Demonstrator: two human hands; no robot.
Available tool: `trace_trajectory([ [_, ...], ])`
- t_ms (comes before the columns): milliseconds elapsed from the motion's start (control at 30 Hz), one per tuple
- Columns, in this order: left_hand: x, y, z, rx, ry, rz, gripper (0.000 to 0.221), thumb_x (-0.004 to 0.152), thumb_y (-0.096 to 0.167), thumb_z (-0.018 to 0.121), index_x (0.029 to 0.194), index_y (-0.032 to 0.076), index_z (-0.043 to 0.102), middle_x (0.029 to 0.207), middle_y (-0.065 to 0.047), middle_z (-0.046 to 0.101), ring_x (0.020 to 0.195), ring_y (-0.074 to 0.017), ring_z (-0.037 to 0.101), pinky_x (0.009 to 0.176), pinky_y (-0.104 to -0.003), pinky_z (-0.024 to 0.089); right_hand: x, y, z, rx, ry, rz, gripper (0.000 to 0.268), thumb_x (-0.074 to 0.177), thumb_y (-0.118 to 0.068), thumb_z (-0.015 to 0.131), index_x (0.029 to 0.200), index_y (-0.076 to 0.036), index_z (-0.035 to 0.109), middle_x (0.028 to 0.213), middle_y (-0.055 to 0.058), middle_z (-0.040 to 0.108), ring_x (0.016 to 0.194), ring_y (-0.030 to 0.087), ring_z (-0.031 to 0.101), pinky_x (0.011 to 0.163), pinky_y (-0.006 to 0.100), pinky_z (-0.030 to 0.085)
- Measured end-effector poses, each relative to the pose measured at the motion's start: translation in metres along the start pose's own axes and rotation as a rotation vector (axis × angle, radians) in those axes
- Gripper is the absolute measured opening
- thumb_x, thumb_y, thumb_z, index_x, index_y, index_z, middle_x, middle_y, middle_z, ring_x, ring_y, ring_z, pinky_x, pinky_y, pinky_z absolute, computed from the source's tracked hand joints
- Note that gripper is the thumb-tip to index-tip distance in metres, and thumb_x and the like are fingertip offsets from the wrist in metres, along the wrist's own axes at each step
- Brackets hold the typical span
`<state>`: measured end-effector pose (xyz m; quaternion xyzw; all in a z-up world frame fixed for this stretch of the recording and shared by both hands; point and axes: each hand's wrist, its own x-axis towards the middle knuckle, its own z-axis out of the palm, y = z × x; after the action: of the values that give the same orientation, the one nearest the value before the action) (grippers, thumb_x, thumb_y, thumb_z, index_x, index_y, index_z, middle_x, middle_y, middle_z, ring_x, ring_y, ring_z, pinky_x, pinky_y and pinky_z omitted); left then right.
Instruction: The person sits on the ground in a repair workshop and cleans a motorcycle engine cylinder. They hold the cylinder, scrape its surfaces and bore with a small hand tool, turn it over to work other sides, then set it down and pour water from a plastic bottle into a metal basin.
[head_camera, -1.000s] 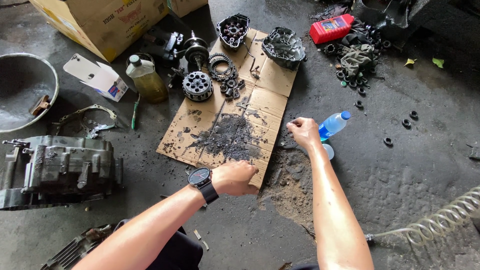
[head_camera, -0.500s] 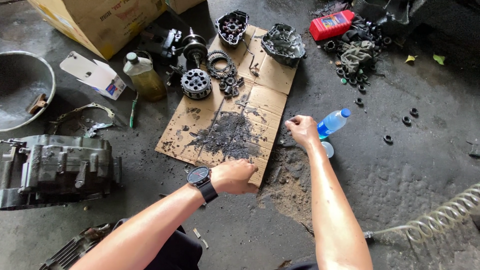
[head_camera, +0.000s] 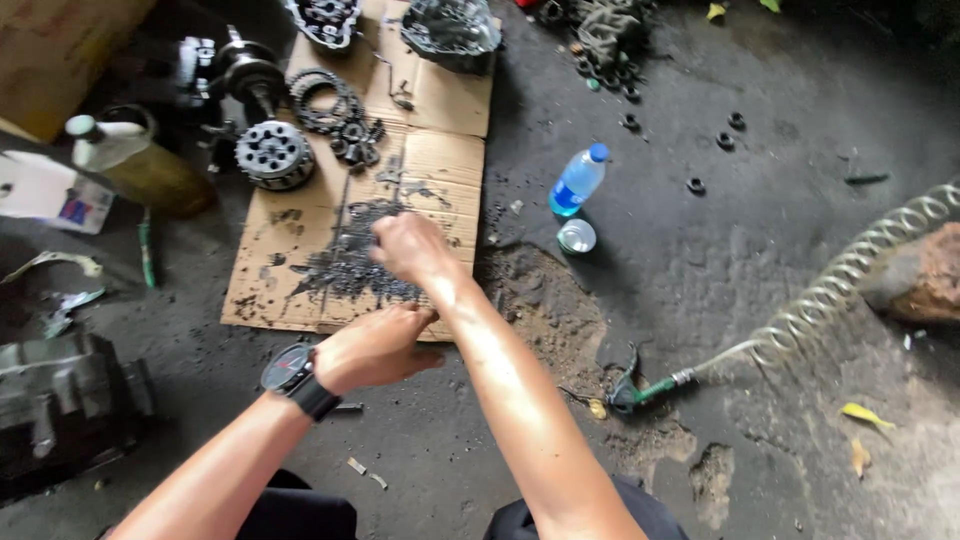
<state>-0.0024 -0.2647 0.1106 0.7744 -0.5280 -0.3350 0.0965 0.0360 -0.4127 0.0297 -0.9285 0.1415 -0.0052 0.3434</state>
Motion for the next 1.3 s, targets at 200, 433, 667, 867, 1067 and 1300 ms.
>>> trace_trajectory([
  [200, 0.0, -0.004, 0.001, 0.021, -0.077, -0.099, 0.055, 0.091, 0.041, 0.07, 0.12, -0.004, 0.056, 0.095, -0.021, 0.068, 0.085, -0.0326, 0.071, 0.08, -0.043, 0.06, 0.001, -0.01, -0.014, -0.142, -0.143, 0.032, 0.022, 0.099, -0.026, 0.062, 0.099, -0.004, 0.065, 0.073, 0.006, 0.061, 0.064, 0.02, 0.06, 0.061, 0.033, 0.057],
  [433, 0.0, 0.002, -0.004, 0.013, -0.049, -0.054, 0.053, 0.09, 0.041, 0.071, 0.119, -0.002, 0.058, 0.095, -0.02, 0.07, 0.088, -0.0326, 0.071, 0.081, -0.043, 0.059, 0.016, 0.03, -0.006, -0.154, -0.082, 0.148, 0.012, 0.096, -0.002, 0.055, 0.103, -0.002, 0.065, 0.092, 0.011, 0.065, 0.077, 0.019, 0.064, 0.074, 0.031, 0.06],
  [667, 0.002, 0.004, -0.005, 0.042, -0.07, -0.081, 0.051, 0.091, 0.042, 0.071, 0.118, 0.0, 0.058, 0.095, -0.021, 0.07, 0.09, -0.0346, 0.071, 0.081, -0.045, 0.058, 0.014, 0.02, -0.007, -0.099, -0.13, 0.159, 0.01, 0.096, -0.01, 0.062, 0.101, -0.003, 0.066, 0.09, 0.01, 0.065, 0.076, 0.019, 0.063, 0.073, 0.031, 0.06],
  [867, 0.001, 0.001, -0.004, 0.026, -0.057, -0.074, 0.049, 0.09, 0.04, 0.073, 0.111, -0.001, 0.057, 0.096, -0.021, 0.069, 0.092, -0.0355, 0.07, 0.082, -0.046, 0.057, 0.008, 0.001, -0.018, -0.07, -0.183, 0.186, 0.015, 0.096, -0.017, 0.065, 0.1, -0.003, 0.066, 0.089, 0.009, 0.066, 0.077, 0.019, 0.062, 0.076, 0.033, 0.059],
  [1067, -0.001, 0.0, -0.006, 0.011, -0.039, -0.061, 0.049, 0.088, 0.038, 0.075, 0.11, -0.002, 0.057, 0.099, -0.022, 0.068, 0.094, -0.0385, 0.068, 0.082, -0.047, 0.056, 0.004, -0.001, -0.021, -0.03, -0.21, 0.217, 0.017, 0.097, -0.021, 0.064, 0.101, -0.004, 0.067, 0.089, 0.008, 0.067, 0.079, 0.019, 0.064, 0.082, 0.035, 0.058],
  [1300, 0.001, 0.003, -0.007, 0.018, -0.03, -0.058, 0.049, 0.087, 0.038, 0.076, 0.109, -0.002, 0.058, 0.098, -0.021, 0.068, 0.094, -0.0385, 0.069, 0.082, -0.048, 0.056, 0.002, 0.004, -0.024, -0.07, -0.174, 0.189, 0.019, 0.096, -0.022, 0.066, 0.104, -0.005, 0.07, 0.1, 0.011, 0.069, 0.088, 0.023, 0.067, 0.087, 0.039, 0.058],
])
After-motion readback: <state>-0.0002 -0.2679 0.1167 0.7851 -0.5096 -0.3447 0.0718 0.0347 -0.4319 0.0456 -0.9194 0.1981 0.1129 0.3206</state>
